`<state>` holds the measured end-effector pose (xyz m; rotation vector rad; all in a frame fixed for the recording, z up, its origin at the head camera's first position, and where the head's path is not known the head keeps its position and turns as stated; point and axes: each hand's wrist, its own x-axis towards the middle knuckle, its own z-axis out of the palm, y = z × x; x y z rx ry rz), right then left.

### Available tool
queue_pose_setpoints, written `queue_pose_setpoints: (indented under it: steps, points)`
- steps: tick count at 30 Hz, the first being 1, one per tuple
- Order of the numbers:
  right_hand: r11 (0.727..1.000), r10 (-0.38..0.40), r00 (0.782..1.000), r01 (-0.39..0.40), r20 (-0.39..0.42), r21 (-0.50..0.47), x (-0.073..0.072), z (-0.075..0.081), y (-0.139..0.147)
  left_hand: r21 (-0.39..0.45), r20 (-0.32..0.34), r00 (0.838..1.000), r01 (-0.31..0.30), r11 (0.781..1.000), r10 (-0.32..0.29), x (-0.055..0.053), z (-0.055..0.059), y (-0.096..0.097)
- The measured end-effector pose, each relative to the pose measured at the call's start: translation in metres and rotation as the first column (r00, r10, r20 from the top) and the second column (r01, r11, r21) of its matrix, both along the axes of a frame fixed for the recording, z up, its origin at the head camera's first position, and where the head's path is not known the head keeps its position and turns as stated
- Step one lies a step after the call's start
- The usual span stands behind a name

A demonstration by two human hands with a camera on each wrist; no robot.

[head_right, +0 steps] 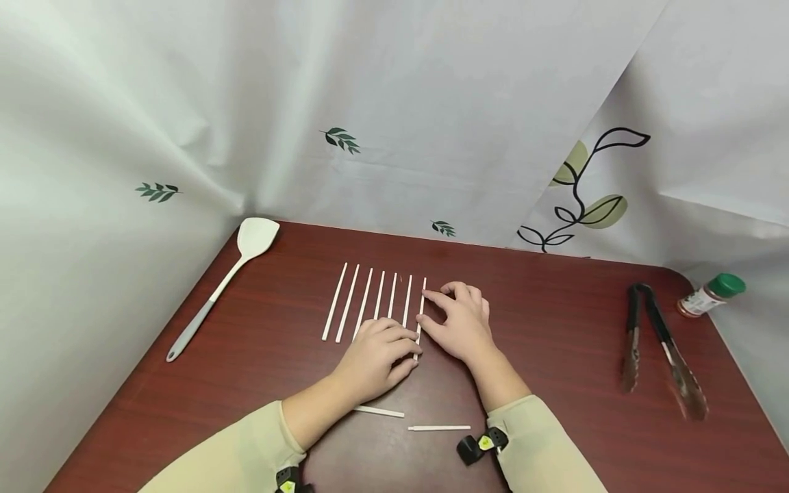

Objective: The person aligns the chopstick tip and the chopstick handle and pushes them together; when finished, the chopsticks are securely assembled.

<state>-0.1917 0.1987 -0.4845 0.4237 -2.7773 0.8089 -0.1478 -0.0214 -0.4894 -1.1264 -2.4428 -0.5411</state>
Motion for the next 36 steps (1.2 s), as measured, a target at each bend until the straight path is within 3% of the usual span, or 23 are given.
queue_pose_setpoints:
  steps: [18,29,36]
  points:
    - [1.000,0.002,1.000,-0.002,0.003,0.004,0.000,0.001,0.001,0.051,0.022,1.000,0.001,0.999,-0.003,0.000,0.000,0.000]
    - [0.990,-0.011,1.000,0.008,-0.022,-0.138,0.006,0.000,0.003,0.078,0.034,0.999,0.022,0.997,-0.024,0.002,0.000,-0.001]
    - [0.974,-0.010,0.996,-0.011,-0.092,-0.227,0.010,-0.003,0.006,0.128,0.005,0.999,0.042,0.991,-0.043,0.003,0.000,-0.002]
